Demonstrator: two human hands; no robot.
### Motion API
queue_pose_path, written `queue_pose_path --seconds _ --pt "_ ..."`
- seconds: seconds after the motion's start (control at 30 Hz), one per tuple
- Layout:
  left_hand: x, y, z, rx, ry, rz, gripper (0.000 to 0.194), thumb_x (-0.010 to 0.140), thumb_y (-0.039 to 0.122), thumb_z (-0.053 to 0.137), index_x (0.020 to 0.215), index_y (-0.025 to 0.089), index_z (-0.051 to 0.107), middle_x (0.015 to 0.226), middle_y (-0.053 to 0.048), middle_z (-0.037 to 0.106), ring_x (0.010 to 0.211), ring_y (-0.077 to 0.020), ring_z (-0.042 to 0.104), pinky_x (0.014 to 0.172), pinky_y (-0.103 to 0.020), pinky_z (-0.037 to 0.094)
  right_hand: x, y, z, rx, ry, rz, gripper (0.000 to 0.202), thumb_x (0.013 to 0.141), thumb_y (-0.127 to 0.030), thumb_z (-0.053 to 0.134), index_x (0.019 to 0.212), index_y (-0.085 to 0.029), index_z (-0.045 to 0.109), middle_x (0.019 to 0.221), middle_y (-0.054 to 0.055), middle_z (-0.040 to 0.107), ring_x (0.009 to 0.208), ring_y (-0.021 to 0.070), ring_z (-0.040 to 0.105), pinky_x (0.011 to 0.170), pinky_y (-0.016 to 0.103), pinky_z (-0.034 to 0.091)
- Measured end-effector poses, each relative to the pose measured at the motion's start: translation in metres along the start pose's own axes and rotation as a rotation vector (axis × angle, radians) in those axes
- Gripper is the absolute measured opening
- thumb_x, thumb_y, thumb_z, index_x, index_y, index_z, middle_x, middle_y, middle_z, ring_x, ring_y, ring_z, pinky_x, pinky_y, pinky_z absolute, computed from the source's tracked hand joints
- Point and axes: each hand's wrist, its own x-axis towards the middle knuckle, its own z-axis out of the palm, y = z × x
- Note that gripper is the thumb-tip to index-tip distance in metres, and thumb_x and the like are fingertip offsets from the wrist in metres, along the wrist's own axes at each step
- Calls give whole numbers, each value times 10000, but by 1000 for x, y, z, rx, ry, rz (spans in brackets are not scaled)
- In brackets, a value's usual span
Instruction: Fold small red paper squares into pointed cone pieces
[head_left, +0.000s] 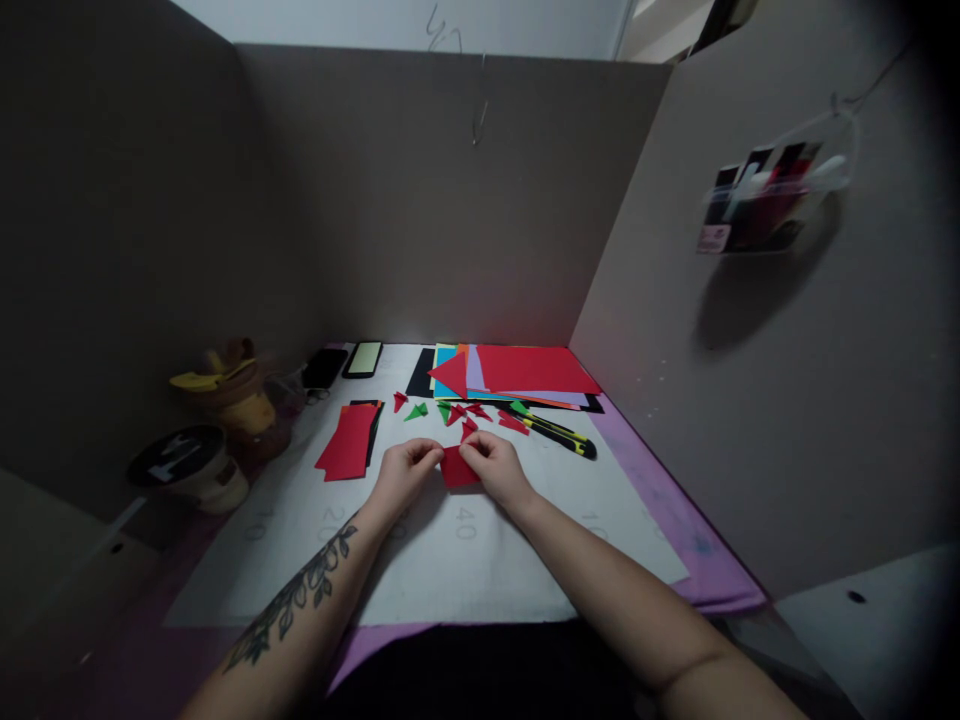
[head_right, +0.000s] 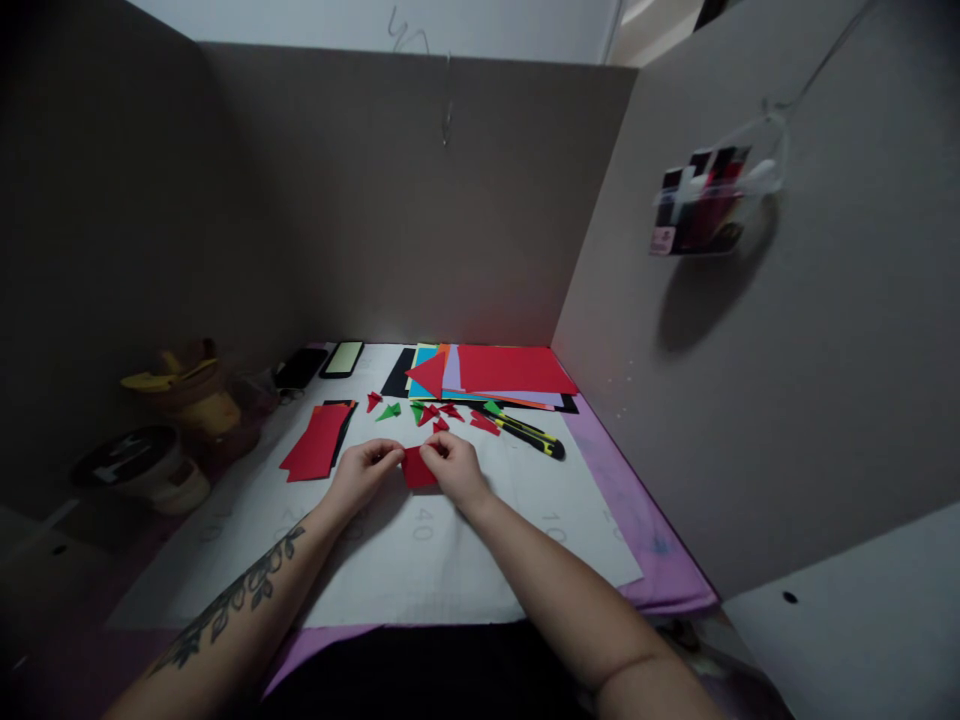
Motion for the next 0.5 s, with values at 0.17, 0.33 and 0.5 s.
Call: queue_pose_path --seconds 0.17,0.33,0.5 --pt "0 -3 1 37 -20 55 179 773 309 572 712 165 658 718 -27 667 695 -169 585 646 -253 437 2 3 0 -38 2 -36 125 732 -282 569 650 -187 570 618 -21 552 587 138 500 553 240 400" --pt "0 -5 2 57 -30 98 194 805 305 537 738 169 659 732 -24 660 696 -164 575 647 -252 433 2 4 -1 -84 18 -72 109 735 -274 566 672 -188 587 658 -9 573 627 149 515 567 241 410" --pt "1 -7 2 75 8 106 214 817 327 534 716 170 638 696 -12 645 661 -153 560 630 -244 426 2 5 -1 -125 15 -111 110 747 -266 555 675 -190 586 679 -2 585 639 153 526 568 243 417"
